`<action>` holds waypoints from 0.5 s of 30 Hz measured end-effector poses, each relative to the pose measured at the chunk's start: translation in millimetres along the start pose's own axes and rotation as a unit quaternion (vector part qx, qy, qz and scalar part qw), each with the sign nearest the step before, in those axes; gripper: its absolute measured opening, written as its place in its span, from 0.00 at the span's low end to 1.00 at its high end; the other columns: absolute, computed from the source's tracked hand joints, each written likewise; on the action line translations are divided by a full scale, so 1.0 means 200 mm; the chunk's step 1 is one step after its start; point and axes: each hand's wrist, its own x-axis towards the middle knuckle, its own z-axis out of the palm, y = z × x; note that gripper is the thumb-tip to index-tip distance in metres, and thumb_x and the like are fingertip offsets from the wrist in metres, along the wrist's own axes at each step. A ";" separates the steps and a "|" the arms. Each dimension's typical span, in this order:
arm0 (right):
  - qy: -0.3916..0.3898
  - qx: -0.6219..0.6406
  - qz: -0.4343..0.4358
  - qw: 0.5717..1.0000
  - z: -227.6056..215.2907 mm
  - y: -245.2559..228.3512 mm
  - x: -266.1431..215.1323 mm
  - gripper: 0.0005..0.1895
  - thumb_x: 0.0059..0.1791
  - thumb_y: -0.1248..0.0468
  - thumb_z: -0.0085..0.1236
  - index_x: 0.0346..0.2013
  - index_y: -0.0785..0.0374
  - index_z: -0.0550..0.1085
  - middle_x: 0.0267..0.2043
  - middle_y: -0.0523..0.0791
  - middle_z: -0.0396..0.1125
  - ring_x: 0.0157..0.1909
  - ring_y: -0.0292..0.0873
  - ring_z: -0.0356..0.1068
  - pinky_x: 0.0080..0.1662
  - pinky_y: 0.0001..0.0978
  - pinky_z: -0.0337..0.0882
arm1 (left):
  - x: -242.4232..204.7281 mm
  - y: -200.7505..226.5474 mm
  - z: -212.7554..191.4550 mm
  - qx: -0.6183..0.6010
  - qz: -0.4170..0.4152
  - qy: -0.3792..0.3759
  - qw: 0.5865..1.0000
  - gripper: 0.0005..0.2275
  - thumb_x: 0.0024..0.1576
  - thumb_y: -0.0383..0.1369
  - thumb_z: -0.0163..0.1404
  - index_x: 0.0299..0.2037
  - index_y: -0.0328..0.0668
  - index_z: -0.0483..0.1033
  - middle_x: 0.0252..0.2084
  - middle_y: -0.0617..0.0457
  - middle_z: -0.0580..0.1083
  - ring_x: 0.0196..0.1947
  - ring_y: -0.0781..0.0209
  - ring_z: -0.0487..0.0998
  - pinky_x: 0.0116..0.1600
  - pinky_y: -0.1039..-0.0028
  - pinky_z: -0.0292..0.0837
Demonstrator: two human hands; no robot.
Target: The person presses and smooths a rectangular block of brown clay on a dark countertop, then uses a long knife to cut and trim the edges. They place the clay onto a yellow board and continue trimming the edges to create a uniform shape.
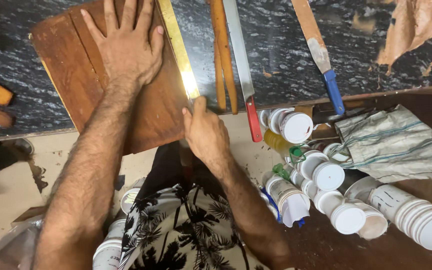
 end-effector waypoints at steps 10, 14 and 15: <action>-0.054 0.009 0.013 0.998 0.00 0.05 -0.03 0.17 0.57 0.56 0.47 0.49 0.69 0.61 0.27 0.63 0.71 0.33 0.71 0.72 0.35 0.62 0.69 | 0.00 -0.03 0.05 0.005 0.033 0.031 0.999 0.24 0.71 0.42 0.42 0.75 0.43 0.65 0.74 0.42 0.62 0.75 0.33 0.49 0.70 0.27 0.24; -0.104 0.033 0.070 0.992 0.03 0.16 -0.21 0.17 0.57 0.56 0.45 0.49 0.68 0.60 0.26 0.63 0.70 0.31 0.69 0.73 0.34 0.61 0.70 | -0.01 -0.06 0.08 0.032 0.061 0.060 0.996 0.21 0.71 0.40 0.41 0.71 0.40 0.68 0.71 0.39 0.66 0.73 0.30 0.53 0.69 0.28 0.26; -0.130 0.033 0.105 0.985 0.04 0.19 -0.31 0.17 0.57 0.55 0.44 0.49 0.67 0.60 0.26 0.63 0.70 0.30 0.69 0.73 0.33 0.60 0.70 | 0.00 -0.06 0.09 0.043 0.078 0.081 0.993 0.21 0.70 0.39 0.40 0.69 0.39 0.68 0.70 0.38 0.67 0.72 0.29 0.55 0.68 0.28 0.27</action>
